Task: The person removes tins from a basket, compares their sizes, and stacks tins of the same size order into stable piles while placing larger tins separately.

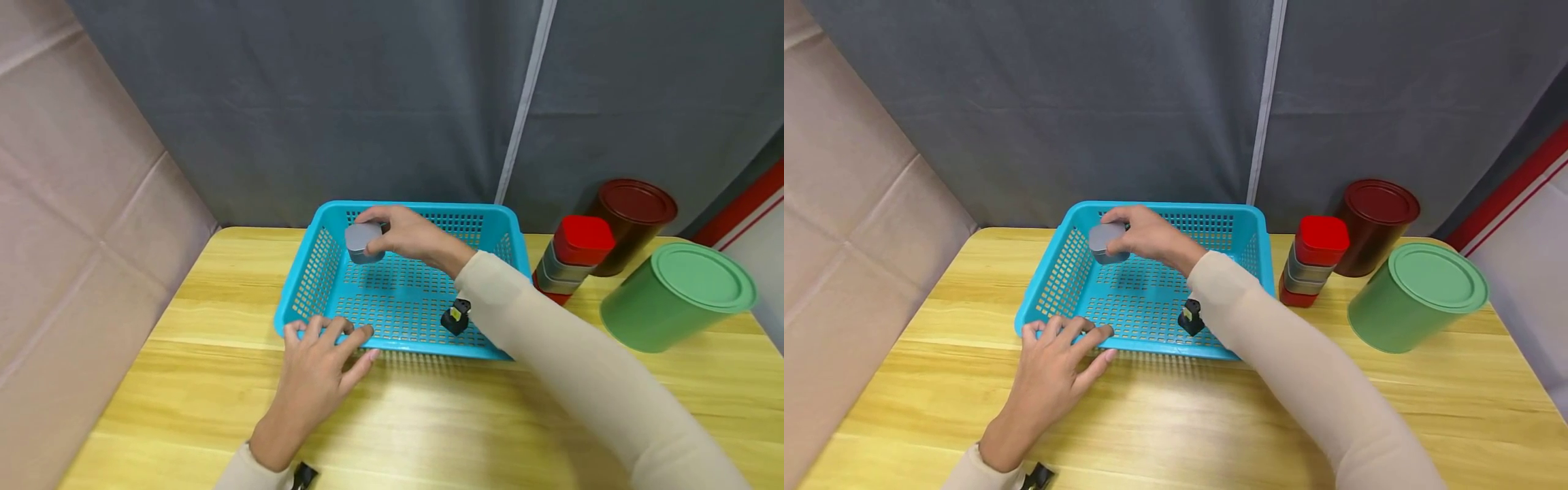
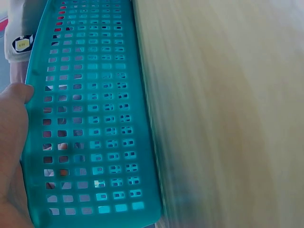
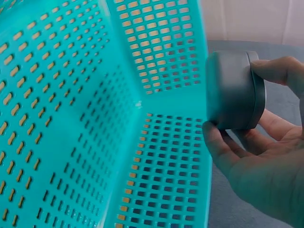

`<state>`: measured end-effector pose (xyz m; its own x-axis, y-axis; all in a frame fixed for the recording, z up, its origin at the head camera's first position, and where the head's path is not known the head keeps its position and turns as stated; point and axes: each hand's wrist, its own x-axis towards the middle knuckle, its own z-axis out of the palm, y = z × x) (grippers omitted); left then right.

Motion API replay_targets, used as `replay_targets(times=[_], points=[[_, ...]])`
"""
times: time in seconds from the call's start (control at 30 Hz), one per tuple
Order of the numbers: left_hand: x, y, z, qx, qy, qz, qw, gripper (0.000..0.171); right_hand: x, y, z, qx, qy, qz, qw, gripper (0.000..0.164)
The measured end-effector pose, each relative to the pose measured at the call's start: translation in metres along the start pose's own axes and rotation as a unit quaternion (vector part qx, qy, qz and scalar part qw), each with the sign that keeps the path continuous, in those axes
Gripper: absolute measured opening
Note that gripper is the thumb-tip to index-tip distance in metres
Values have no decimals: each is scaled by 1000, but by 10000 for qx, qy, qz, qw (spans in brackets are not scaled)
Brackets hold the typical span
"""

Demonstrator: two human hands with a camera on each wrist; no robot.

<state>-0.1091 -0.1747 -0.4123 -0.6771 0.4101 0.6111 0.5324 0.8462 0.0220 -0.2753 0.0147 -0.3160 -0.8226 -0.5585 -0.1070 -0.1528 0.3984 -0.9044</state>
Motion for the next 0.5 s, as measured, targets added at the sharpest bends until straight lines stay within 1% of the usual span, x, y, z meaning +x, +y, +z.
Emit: replay_targets(times=[0.2,0.5], points=[[0,-1,0,-2,-66,-32,10000,54,-16,-4,-14,91,85,50,9999,53],[-1,-2,1,5,-10,-58,10000,53,-43,-8,-31,10,276,19,9996,56]])
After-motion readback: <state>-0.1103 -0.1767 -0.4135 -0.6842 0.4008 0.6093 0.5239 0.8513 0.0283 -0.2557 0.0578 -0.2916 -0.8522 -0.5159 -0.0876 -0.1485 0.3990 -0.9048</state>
